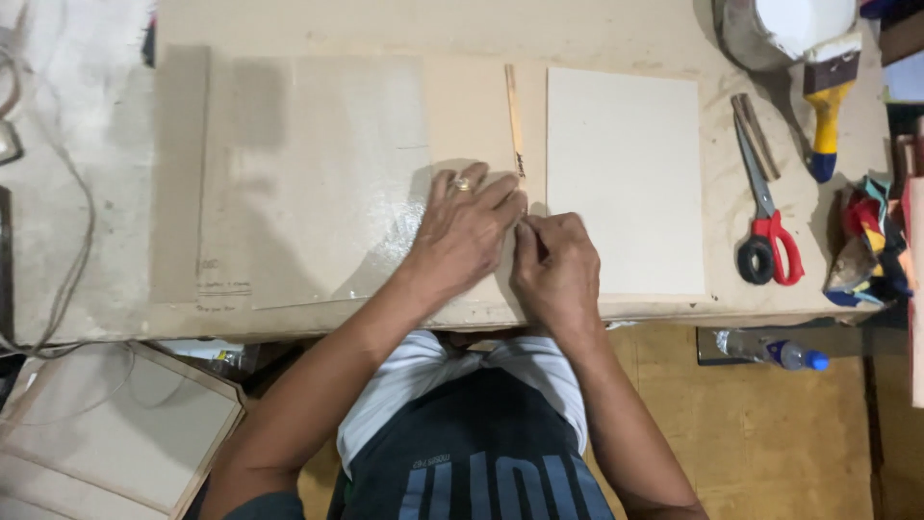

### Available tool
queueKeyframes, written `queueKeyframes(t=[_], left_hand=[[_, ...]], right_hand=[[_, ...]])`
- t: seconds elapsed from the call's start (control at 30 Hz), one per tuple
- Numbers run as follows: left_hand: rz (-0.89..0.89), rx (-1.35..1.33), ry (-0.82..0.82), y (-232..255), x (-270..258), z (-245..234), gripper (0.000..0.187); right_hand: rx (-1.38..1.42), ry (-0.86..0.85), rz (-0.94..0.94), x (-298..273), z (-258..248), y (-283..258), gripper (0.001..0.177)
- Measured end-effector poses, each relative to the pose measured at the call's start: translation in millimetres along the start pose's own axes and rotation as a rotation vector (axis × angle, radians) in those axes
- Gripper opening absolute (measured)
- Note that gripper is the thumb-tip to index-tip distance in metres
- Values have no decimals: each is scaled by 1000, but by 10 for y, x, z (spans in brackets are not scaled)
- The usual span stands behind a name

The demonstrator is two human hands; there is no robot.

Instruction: The person applies white glue to a rectangular board using a brush, then places a thin wooden strip along the edge and presses it down. They repeat this process with another strip on the opposite side.

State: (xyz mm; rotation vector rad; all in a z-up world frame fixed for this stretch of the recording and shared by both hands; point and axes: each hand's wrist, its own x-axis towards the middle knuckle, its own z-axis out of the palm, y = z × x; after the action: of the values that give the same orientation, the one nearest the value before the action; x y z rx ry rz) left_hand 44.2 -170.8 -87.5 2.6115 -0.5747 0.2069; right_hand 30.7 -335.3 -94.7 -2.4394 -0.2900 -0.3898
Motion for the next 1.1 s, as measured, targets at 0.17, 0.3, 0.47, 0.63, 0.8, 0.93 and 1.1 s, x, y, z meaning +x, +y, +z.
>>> queueKeyframes(t=[0.17, 0.3, 0.47, 0.63, 0.8, 0.93, 1.1], left_hand=[[14, -46, 17, 36, -9, -120, 42], [33, -82, -73, 28, 39, -196, 60], [19, -60, -146, 76, 99, -231, 62], [10, -62, -146, 115, 111, -237, 64], [-13, -46, -166, 168, 118, -229, 67], [3, -52, -138, 160, 120, -170, 65], [-9, -123, -126, 168, 160, -186, 62]], right_hand=[[-19, -17, -93, 218, -524, 247, 18], [-317, -427, -66, 388, -651, 449, 69], [-301, -462, -65, 405, -668, 424, 67], [-302, -458, -53, 402, -672, 443, 66], [-276, -446, -67, 393, -640, 513, 69], [-282, -443, -69, 395, -620, 539, 69], [-241, -427, -76, 404, -647, 484, 65]])
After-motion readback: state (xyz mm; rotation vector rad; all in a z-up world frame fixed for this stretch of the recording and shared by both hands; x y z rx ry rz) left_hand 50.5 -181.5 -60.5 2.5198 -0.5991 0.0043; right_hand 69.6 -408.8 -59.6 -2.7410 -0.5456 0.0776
